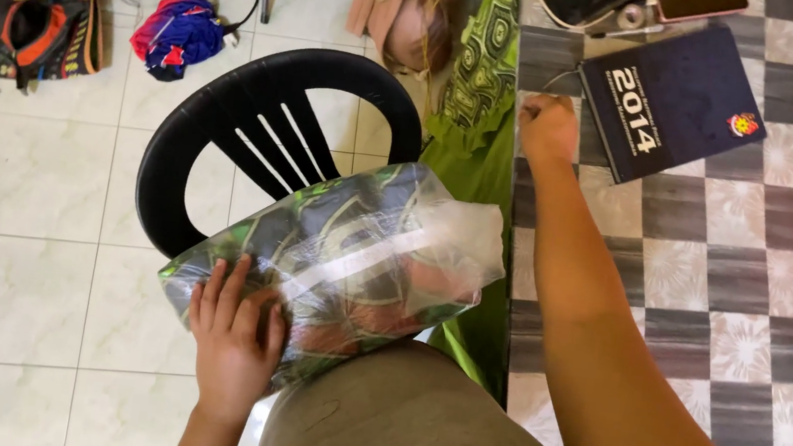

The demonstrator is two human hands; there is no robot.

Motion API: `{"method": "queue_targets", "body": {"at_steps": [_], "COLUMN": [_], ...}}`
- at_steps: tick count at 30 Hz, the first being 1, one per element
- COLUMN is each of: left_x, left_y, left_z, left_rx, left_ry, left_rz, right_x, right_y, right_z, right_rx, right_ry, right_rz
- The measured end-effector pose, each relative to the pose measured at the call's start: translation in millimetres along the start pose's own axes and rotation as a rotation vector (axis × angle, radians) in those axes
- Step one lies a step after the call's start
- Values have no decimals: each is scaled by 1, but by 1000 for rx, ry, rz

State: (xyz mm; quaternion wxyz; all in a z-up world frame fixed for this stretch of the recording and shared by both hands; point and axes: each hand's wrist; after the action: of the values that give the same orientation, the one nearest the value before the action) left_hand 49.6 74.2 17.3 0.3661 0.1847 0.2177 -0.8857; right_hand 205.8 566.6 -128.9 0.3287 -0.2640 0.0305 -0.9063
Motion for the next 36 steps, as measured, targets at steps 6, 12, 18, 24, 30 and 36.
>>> {"method": "queue_targets", "body": {"at_steps": [6, 12, 18, 24, 30, 36], "left_x": [-2, -6, -4, 3, 0, 0], "left_y": [-1, -4, -5, -1, -2, -3], "left_z": [1, 3, -2, -10, -10, -11], "left_rx": [-1, -11, -22, -137, -154, -164], "left_ry": [11, 26, 36, -32, -16, -20], "left_rz": [8, 7, -1, -13, -20, -19], "right_x": [35, 42, 50, 53, 14, 14], "right_y": [-10, -22, -37, -31, -21, -24], "right_z": [23, 21, 12, 12, 5, -7], "right_rx": [126, 186, 452, 279, 206, 281], "right_ry": [53, 176, 423, 450, 364, 526], "right_rz": [-99, -132, -239, -56, 241, 160]}}
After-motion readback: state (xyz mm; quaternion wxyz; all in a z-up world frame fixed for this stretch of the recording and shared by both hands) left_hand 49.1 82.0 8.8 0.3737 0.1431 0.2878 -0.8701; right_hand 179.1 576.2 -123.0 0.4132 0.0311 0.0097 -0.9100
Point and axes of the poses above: each hand's wrist, its own y-axis away from the middle knuckle, its own z-axis out of the back of the hand, x = y × z, and after that the axes turned 15 degrees about z, right-handed
